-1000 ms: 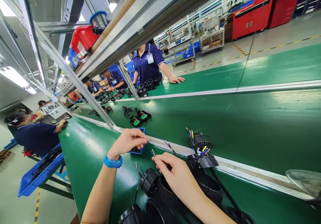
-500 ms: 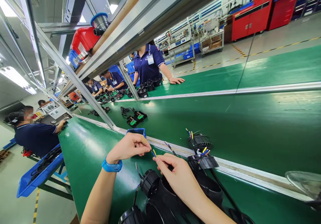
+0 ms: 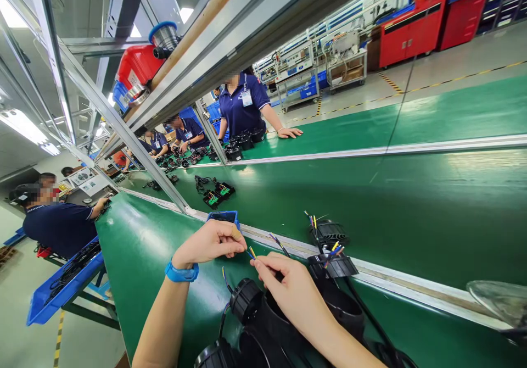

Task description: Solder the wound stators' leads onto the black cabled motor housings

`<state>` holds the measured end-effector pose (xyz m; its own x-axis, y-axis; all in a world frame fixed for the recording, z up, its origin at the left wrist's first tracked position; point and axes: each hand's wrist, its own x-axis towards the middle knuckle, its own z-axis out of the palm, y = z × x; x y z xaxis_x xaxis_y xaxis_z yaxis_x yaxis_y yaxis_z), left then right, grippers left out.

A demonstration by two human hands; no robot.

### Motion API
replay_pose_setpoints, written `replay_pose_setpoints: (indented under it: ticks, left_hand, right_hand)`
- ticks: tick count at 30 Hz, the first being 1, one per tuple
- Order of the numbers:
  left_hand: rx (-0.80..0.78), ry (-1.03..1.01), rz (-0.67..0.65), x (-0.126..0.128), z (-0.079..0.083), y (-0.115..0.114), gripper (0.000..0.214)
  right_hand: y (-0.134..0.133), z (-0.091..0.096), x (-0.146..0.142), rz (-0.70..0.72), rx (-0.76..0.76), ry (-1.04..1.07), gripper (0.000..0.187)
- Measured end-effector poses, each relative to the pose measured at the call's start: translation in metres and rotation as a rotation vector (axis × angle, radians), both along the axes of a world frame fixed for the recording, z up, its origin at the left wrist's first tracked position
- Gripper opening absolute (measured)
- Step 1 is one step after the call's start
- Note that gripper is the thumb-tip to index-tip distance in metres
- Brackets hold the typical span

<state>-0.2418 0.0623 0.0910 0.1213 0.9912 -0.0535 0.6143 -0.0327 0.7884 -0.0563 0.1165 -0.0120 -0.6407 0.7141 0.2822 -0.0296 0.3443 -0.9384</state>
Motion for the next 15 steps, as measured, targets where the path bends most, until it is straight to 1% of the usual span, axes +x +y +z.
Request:
replay_pose_setpoints:
  ticks: [5, 9, 11, 13, 15]
  left_hand:
    - [-0.020, 0.023, -0.034, -0.0025, -0.0004, 0.0001, 0.022]
    - [-0.034, 0.144, -0.029, -0.0021, 0.0008, -0.0014, 0.020]
    - [0.004, 0.258, -0.034, 0.0003, 0.0029, -0.0029, 0.017]
    - [0.075, 0.375, -0.053, 0.0033, 0.0050, -0.0043, 0.015]
    - [0.134, 0.444, -0.064, 0.0059, 0.0058, -0.0051, 0.013]
  right_hand:
    - [-0.0005, 0.0018, 0.0007, -0.005, 0.032, -0.017, 0.046]
    - [-0.0019, 0.0025, 0.0010, -0.014, 0.082, -0.026, 0.048]
    - [-0.0028, 0.0028, 0.0010, -0.019, 0.110, -0.028, 0.049]
    - [-0.0036, 0.0032, 0.0011, -0.016, 0.134, -0.033, 0.050]
    - [-0.0042, 0.0032, 0.0012, -0.014, 0.146, -0.040, 0.050]
